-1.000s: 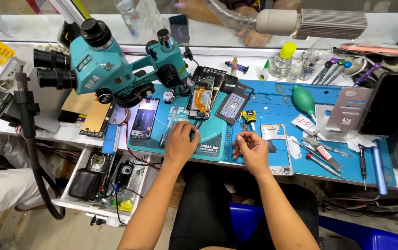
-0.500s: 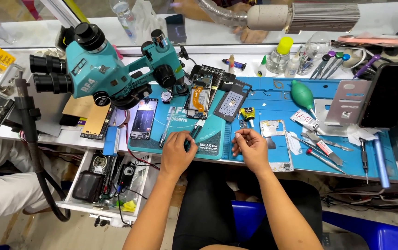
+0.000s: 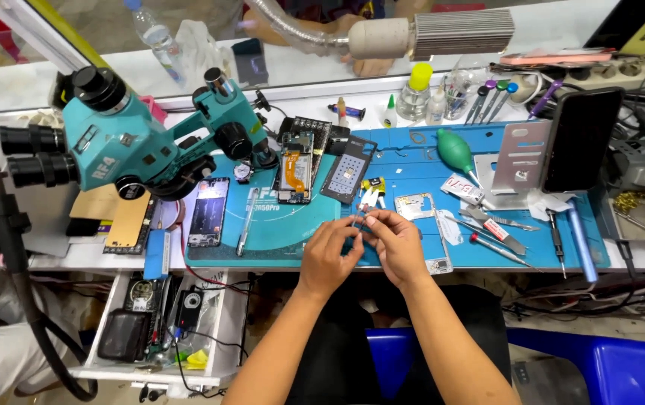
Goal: A technician is repairing a mobile phone by applying adhesive to the frame and carefully assembling the screen and internal components at a workbench.
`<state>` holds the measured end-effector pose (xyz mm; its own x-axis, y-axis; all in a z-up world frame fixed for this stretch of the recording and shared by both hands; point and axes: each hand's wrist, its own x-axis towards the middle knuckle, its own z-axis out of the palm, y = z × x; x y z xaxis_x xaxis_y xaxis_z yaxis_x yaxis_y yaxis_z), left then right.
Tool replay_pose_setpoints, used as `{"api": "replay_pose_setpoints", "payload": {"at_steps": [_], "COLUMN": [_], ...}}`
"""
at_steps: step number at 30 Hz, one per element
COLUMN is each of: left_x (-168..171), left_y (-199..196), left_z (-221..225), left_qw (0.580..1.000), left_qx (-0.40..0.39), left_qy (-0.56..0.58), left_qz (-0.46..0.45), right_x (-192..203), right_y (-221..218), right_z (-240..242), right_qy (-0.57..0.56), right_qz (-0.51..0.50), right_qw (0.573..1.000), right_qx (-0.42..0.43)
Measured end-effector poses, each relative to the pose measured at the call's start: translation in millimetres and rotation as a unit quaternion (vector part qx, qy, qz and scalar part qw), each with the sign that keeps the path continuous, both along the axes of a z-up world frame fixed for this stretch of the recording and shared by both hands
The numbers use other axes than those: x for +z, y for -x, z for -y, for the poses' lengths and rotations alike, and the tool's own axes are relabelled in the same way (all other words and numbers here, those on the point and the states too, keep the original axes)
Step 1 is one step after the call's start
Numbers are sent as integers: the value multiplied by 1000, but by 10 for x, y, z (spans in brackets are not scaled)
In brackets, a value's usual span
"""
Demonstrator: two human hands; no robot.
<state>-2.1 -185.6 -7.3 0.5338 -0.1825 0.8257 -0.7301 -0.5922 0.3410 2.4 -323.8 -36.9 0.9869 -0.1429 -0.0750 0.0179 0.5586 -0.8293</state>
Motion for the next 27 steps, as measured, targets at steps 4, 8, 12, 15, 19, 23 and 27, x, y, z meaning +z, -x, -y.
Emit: {"api": "replay_pose_setpoints", "payload": {"at_steps": [4, 8, 12, 15, 19, 23, 27], "left_x": [134, -159, -359, -410, -442, -568, -674], "left_y": [-84, -307, -490, -489, -500, -557, -608], "left_z": [233, 312, 299, 272, 249, 210, 194], "left_qw": [993, 904, 838, 825, 827, 827, 813], "left_qx": [-97, -203, -229, -212, -181, -184, -218], "left_qy": [29, 222, 270, 278, 297, 305, 318], "left_qz": [-59, -304, -415, -444, -442, -435, -436], "right_x": [160, 16, 56, 106, 68, 78, 134], "right_y": [-45, -99, -44, -7, -33, 11, 19], "right_z": [195, 455, 470, 403, 319, 255, 281], "right_qy": [41, 195, 368, 473, 561, 600, 570], "right_qz": [-11, 16, 82, 148, 236, 261, 261], "right_qw": [998, 977, 921, 859, 774, 735, 763], "right_qx": [-53, -86, -101, -129, -177, -177, -157]}}
